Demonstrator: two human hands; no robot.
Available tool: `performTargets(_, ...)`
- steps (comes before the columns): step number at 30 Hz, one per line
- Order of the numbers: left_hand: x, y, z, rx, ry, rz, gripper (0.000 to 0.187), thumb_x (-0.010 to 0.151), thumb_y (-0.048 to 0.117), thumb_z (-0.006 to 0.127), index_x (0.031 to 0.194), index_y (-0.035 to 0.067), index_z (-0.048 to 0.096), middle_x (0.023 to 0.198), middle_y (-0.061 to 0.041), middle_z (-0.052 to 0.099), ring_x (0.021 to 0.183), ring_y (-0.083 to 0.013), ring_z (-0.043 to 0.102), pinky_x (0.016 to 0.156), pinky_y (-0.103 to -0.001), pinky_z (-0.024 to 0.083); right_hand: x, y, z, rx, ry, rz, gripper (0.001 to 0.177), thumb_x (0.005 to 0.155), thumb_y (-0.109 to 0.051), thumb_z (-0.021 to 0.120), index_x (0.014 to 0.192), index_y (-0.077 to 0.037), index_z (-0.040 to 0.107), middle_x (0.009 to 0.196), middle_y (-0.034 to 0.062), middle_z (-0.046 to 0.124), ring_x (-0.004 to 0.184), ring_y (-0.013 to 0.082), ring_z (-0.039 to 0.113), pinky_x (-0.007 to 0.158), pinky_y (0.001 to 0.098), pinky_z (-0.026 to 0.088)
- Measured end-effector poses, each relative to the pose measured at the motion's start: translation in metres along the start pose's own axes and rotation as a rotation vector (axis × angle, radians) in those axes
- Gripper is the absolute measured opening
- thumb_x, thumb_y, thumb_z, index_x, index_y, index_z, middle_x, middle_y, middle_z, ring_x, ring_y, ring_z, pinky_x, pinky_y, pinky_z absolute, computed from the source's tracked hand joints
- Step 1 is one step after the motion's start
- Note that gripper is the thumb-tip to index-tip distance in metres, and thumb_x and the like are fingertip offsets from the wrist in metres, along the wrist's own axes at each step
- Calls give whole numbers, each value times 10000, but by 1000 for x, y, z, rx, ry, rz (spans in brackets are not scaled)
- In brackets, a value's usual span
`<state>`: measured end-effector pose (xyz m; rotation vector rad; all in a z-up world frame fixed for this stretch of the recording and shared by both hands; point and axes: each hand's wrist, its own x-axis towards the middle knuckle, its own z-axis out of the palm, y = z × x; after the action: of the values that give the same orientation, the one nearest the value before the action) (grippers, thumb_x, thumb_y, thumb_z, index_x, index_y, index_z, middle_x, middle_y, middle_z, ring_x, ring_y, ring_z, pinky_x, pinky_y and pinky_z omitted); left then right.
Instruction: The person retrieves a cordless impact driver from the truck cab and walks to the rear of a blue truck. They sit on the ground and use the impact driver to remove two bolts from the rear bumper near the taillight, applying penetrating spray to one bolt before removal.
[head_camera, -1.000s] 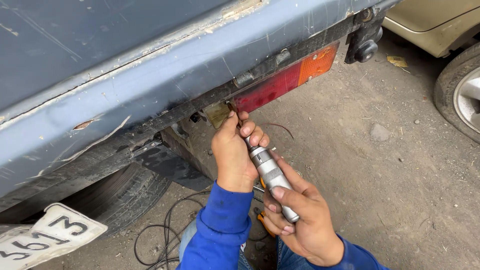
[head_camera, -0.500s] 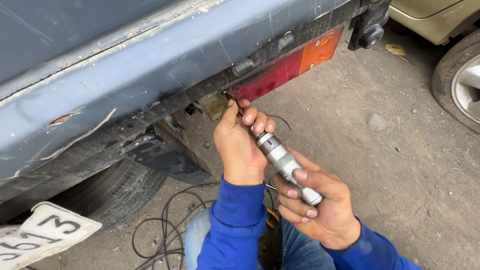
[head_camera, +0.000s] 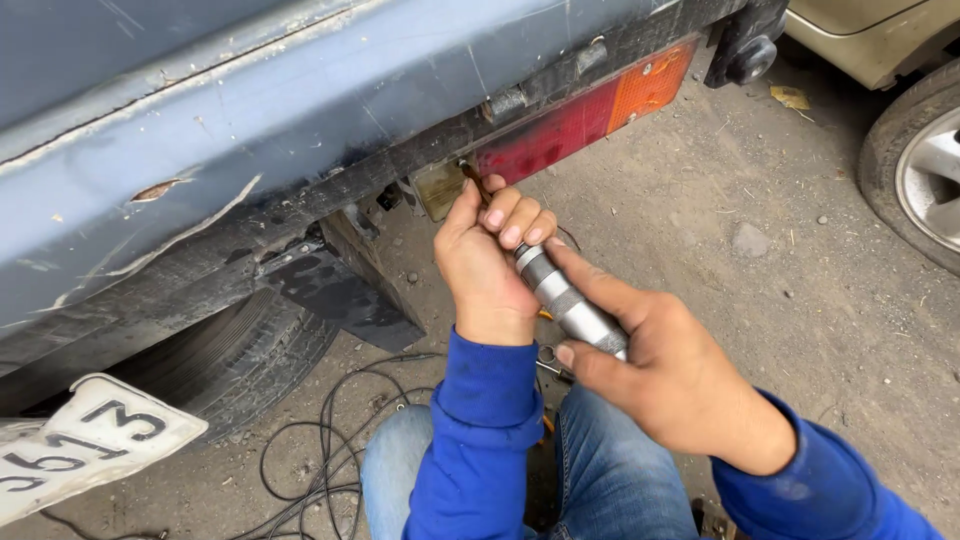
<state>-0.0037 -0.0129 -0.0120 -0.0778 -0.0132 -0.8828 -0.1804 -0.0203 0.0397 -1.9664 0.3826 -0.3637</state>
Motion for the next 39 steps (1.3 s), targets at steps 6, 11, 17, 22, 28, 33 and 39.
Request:
performTargets(6, 5, 4, 13, 424, 305, 79, 262, 1061, 235, 467, 862, 71, 517, 589, 8, 368, 454, -161, 349, 459, -341, 331, -6, 45, 38, 1647, -104, 93, 439, 946, -129, 546, 1385, -120, 559, 743, 98, 446, 370, 69, 226, 364, 238, 180)
performTargets(11, 6, 13, -17, 50, -167, -115, 185, 1005, 225, 533, 906, 72, 567, 558, 95, 334, 419, -53, 293, 431, -245, 284, 2, -4, 17, -34, 49, -33, 849, 802, -100, 667, 1596, -108, 369, 1416, -20, 639, 892, 87, 622, 835, 212, 482)
performTargets(17, -1, 6, -1, 171, -28, 17, 256, 1004, 315, 559, 931, 76, 611, 596, 48, 403, 474, -89, 355, 494, -261, 330, 6, -24, -4, -728, -66, -2, 895, 826, -277, 647, 1650, -208, 303, 883, 227, 749, 748, 501, 690, 662, 563, 517)
performTargets(22, 2, 13, 9, 401, 239, 86, 197, 1029, 182, 507, 895, 44, 551, 603, 0, 380, 462, -133, 329, 439, -297, 305, -4, 22, 34, 880, 144, -87, 748, 844, -119, 720, 1526, -15, 431, 763, 110, 609, 551, 121, 511, 427, 226, 421)
performTargets(28, 1, 9, 8, 559, 262, 167, 270, 1057, 225, 509, 922, 10, 601, 613, -43, 424, 469, -162, 398, 441, -322, 356, -9, 36, 49, 1664, -36, 243, 296, 971, -202, 559, 1255, -117, 558, 707, 67, 461, 354, 42, 266, 329, 196, 201)
performTargets(33, -4, 4, 14, 611, 335, 204, 249, 1069, 206, 487, 958, 13, 597, 631, -83, 472, 456, -194, 441, 431, -354, 398, -7, 20, 50, 1536, 78, 184, 471, 914, -116, 576, 1380, -64, 539, 646, 101, 438, 344, 72, 248, 336, 228, 198)
performTargets(39, 1, 2, -13, 112, -61, 46, 194, 1034, 208, 513, 936, 49, 566, 567, 56, 372, 429, -76, 336, 426, -249, 307, -2, 10, 25, -105, 142, 21, 830, 834, -248, 681, 1591, -119, 368, 1178, 124, 700, 996, 296, 639, 882, 400, 458)
